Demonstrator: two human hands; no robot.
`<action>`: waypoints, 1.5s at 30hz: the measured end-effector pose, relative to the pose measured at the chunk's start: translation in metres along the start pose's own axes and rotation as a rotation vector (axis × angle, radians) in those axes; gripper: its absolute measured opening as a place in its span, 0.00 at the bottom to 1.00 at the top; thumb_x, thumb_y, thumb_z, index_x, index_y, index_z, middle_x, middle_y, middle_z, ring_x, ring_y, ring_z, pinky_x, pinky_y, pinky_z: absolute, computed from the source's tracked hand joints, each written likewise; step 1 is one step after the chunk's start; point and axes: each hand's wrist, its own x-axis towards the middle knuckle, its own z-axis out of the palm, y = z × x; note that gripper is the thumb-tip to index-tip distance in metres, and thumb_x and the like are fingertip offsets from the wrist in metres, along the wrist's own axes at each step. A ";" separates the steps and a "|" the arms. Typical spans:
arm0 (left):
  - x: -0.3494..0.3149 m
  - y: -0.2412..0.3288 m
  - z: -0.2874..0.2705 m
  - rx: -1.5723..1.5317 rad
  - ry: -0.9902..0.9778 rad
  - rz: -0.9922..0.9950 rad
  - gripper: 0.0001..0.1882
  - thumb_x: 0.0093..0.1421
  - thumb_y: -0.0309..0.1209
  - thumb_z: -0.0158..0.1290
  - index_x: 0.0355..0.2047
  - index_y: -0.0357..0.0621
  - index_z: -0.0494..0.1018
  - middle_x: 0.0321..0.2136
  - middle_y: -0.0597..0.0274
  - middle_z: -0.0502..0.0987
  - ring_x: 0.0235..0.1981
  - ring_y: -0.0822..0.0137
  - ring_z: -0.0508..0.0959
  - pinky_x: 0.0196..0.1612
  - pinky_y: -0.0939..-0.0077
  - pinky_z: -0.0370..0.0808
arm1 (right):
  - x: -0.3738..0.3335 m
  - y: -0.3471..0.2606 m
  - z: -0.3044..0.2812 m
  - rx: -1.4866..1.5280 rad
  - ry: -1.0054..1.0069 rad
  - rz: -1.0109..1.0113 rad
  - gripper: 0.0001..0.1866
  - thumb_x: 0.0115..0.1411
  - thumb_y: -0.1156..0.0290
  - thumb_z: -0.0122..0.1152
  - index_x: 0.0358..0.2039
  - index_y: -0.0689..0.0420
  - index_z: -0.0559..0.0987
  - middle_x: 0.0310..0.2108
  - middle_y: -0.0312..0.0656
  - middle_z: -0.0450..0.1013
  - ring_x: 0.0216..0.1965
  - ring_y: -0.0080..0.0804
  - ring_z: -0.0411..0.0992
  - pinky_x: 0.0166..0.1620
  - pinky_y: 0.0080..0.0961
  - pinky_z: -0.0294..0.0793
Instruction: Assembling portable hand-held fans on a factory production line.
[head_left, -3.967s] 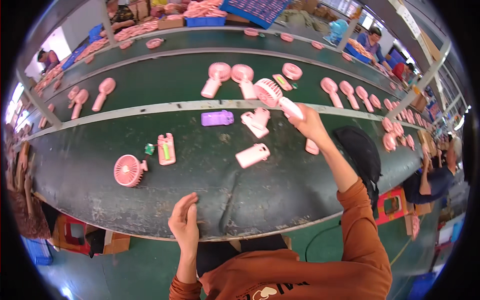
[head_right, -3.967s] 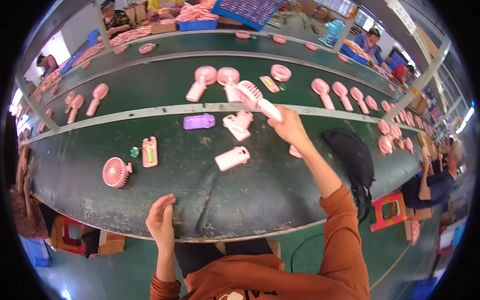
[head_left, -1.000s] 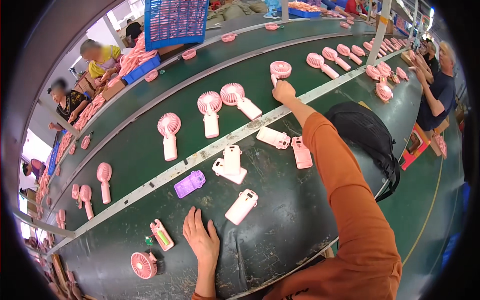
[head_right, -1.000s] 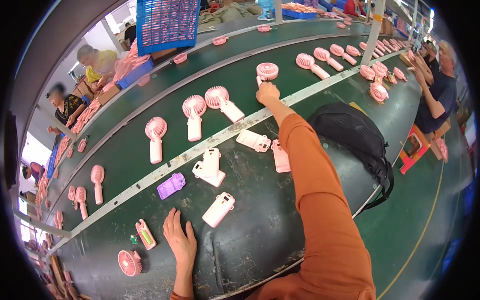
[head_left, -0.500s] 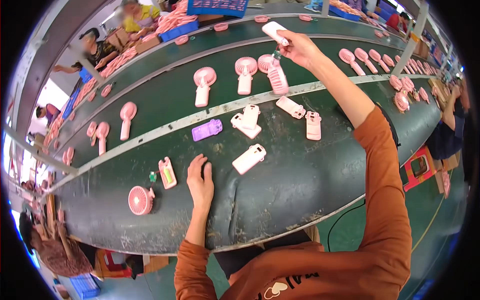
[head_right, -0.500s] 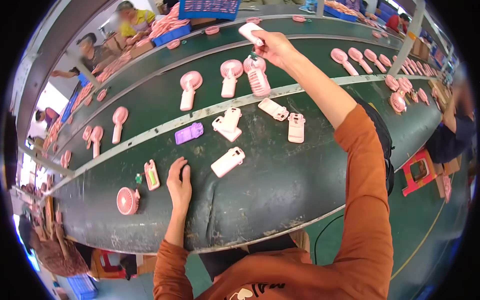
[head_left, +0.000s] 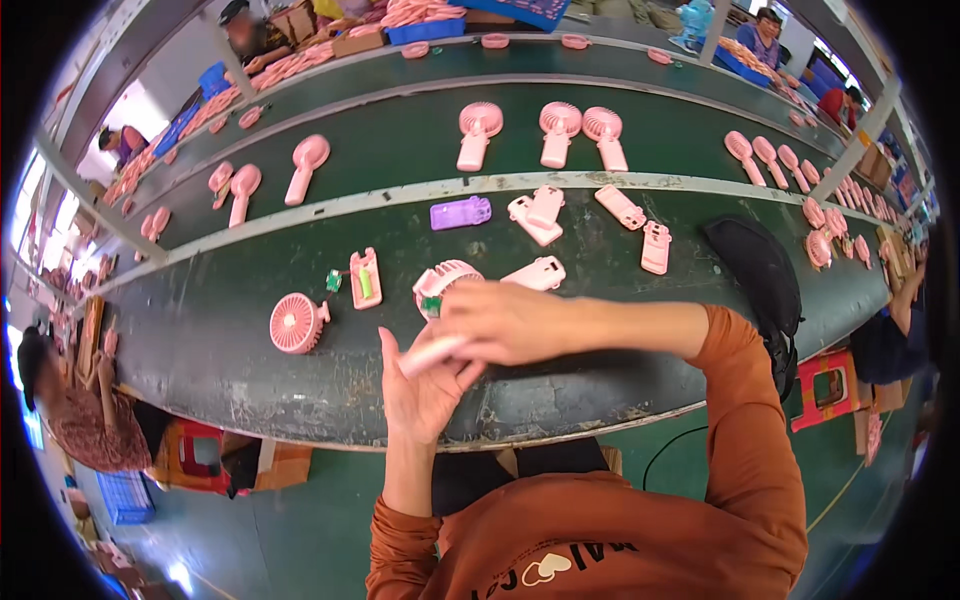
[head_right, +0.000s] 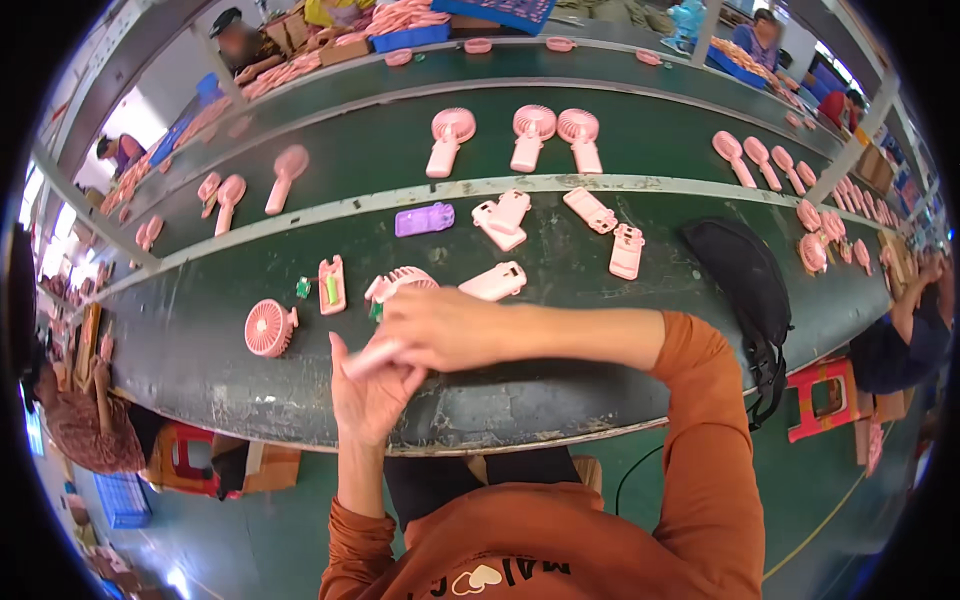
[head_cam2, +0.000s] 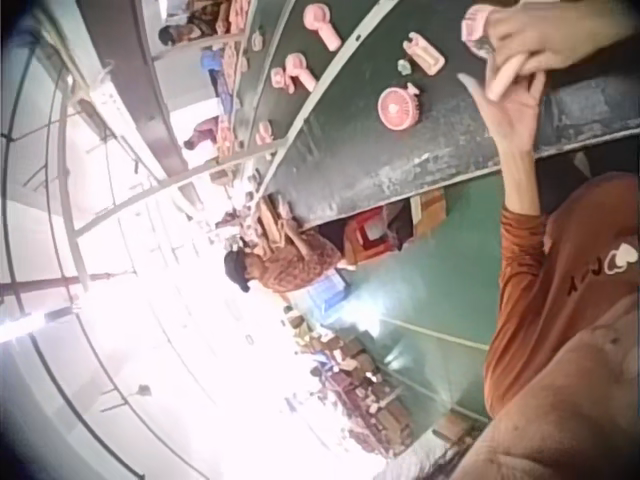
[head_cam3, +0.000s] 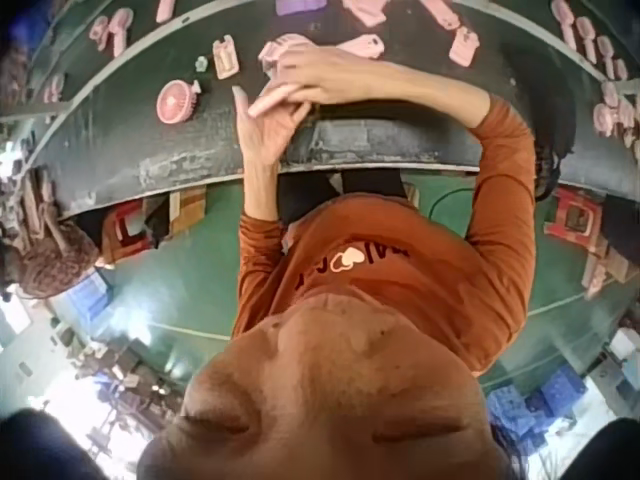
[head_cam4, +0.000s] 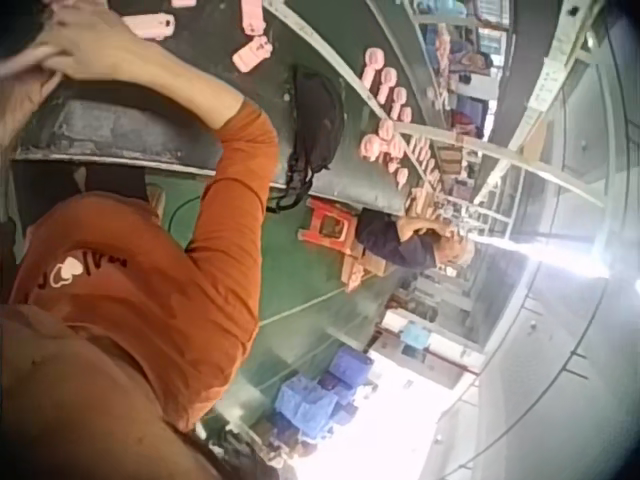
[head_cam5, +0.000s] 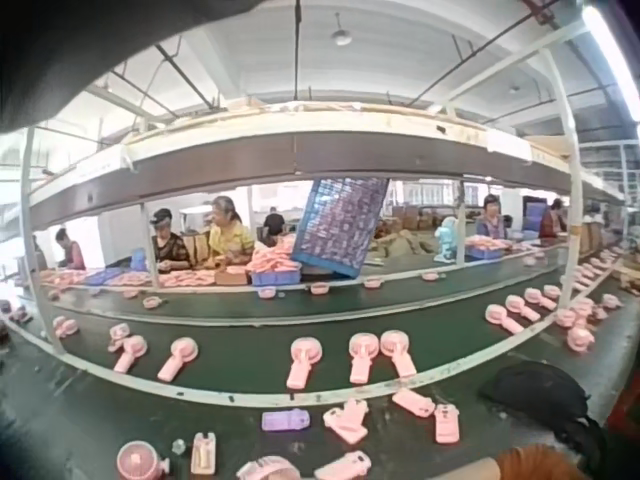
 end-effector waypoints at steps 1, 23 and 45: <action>-0.007 -0.004 0.009 0.029 0.105 0.005 0.36 0.62 0.59 0.31 0.55 0.38 0.60 0.51 0.49 0.67 0.50 0.54 0.71 0.54 0.51 0.67 | -0.004 -0.009 0.007 -0.059 -0.044 -0.004 0.12 0.52 0.71 0.58 0.38 0.57 0.72 0.33 0.42 0.64 0.38 0.41 0.65 0.36 0.33 0.70; -0.061 -0.044 -0.028 0.201 0.175 -0.227 0.20 0.61 0.23 0.46 0.54 0.34 0.59 0.47 0.45 0.70 0.45 0.58 0.75 0.49 0.68 0.74 | 0.070 0.041 0.082 0.095 -0.259 0.590 0.45 0.41 0.50 0.69 0.55 0.62 0.63 0.41 0.57 0.71 0.44 0.48 0.71 0.48 0.35 0.67; -0.047 -0.049 -0.012 0.189 0.373 0.004 0.06 0.56 0.27 0.51 0.33 0.40 0.67 0.24 0.62 0.69 0.17 0.72 0.69 0.28 0.70 0.74 | -0.026 -0.072 0.002 1.117 0.610 0.758 0.33 0.52 0.68 0.61 0.54 0.69 0.61 0.50 0.50 0.67 0.50 0.36 0.70 0.54 0.32 0.68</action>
